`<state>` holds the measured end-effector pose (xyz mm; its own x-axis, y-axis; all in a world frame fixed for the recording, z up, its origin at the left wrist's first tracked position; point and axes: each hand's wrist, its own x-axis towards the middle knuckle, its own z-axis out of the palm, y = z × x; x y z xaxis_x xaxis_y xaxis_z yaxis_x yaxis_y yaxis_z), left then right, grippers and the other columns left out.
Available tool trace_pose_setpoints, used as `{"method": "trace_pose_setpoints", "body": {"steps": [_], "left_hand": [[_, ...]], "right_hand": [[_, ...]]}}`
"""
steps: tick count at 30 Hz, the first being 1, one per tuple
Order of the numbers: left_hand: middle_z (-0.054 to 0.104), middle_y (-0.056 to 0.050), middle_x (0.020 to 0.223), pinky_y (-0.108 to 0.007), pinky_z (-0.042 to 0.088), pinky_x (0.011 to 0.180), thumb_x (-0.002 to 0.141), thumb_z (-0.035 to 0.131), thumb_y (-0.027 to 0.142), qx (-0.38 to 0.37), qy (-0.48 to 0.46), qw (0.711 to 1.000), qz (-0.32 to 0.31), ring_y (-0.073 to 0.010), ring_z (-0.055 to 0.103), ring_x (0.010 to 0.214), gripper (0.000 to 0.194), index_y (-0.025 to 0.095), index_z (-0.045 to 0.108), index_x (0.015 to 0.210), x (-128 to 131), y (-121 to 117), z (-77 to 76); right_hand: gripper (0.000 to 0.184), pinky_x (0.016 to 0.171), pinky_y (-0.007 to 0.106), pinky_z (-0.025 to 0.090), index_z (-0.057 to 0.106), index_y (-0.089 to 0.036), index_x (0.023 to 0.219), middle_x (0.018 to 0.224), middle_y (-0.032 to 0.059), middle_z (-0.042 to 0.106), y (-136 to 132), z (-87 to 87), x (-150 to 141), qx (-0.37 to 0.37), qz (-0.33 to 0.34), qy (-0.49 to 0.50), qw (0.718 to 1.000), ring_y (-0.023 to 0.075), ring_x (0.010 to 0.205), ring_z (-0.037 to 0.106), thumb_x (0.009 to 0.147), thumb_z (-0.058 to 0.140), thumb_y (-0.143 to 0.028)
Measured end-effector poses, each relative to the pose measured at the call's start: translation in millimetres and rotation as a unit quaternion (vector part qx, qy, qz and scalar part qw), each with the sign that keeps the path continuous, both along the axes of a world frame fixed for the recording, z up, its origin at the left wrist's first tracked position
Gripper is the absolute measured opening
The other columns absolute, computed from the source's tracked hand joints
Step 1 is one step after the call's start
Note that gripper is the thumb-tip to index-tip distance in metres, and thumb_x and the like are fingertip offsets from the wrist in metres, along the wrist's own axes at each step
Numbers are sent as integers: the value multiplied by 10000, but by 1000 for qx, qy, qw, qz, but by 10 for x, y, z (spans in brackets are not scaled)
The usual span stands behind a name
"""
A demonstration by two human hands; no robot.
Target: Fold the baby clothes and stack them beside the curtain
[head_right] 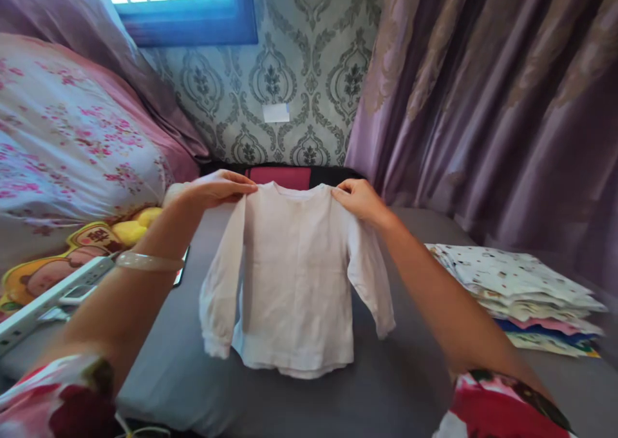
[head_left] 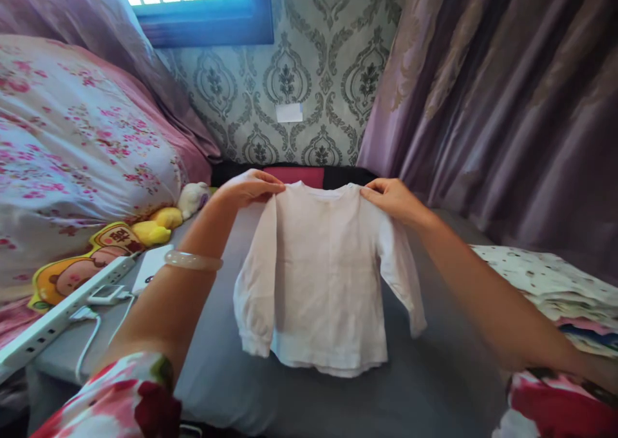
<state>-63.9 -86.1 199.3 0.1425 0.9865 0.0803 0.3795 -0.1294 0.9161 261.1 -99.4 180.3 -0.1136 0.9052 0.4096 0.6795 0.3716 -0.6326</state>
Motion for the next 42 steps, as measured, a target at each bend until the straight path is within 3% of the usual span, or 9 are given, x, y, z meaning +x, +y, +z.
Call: {"method": "trace_pose_setpoints", "body": {"steps": [3, 7, 11, 14, 21, 29, 37, 42], "left_hand": [[554, 21, 526, -211, 391, 512, 697, 705, 216, -20, 32, 999, 28, -70, 461, 480, 118, 108, 698, 742, 155, 295, -503], [619, -18, 611, -240, 429, 596, 746, 632, 218, 19, 154, 983, 101, -141, 580, 628, 118, 126, 703, 769, 396, 525, -1038], [705, -102, 980, -296, 454, 769, 846, 519, 211, 46, 256, 952, 162, -227, 624, 959, 215, 160, 699, 953, 612, 613, -1396], [672, -128, 1096, -316, 445, 823, 914, 424, 206, 73, 296, 934, 187, -239, 599, 1030, 264, 159, 642, 1056, 752, 594, -1579], [603, -141, 1109, -323, 428, 848, 963, 305, 168, 121, 389, 891, 200, -243, 548, 1035, 278, 151, 555, 1082, 848, 563, -1808], [579, -138, 1147, -348, 418, 905, 946, 281, 98, 134, 457, 864, 162, -249, 509, 1077, 311, 148, 552, 1091, 751, 944, -1982], [582, -151, 1162, -348, 424, 913, 936, 290, 94, 126, 456, 869, 144, -249, 504, 1105, 337, 159, 564, 1120, 695, 1460, -2087], [602, -143, 1176, -341, 420, 926, 940, 331, 149, 91, 407, 899, 134, -250, 533, 1131, 316, 180, 601, 1100, 643, 1734, -2157]], "right_hand": [[220, 657, 247, 416, 699, -157, 863, 844, 43, 703, 299, -447, 12, -5, -37, -95, 995, 160, 735, 602, 854, 550, -319], [233, 801, 260, 416, 689, -159, 971, 1000, 78, 701, 488, -925, -16, -4, -61, -176, 982, 187, 927, 611, 903, 488, -255], [251, 849, 266, 403, 654, -168, 1039, 1078, 101, 662, 555, -1219, -67, -14, -79, -228, 970, 209, 1033, 577, 947, 441, -265], [269, 839, 276, 403, 629, -180, 1061, 1105, 102, 639, 573, -1351, -106, -18, -91, -247, 965, 221, 1048, 570, 972, 397, -285], [304, 823, 298, 404, 582, -201, 1125, 1189, 96, 597, 658, -1572, -116, -38, -110, -277, 954, 224, 1037, 587, 1003, 331, -320], [320, 856, 310, 403, 559, -195, 1143, 1229, 103, 574, 1028, -1779, -118, -80, -125, -312, 939, 225, 1070, 586, 1014, 301, -334], [338, 865, 338, 418, 556, -200, 1179, 1252, 124, 567, 1463, -1844, -136, -109, -115, -304, 939, 245, 1094, 583, 1009, 297, -336], [328, 870, 343, 424, 578, -187, 1165, 1236, 140, 584, 1667, -1918, -111, -113, -106, -296, 943, 250, 1090, 588, 999, 326, -314]]}}
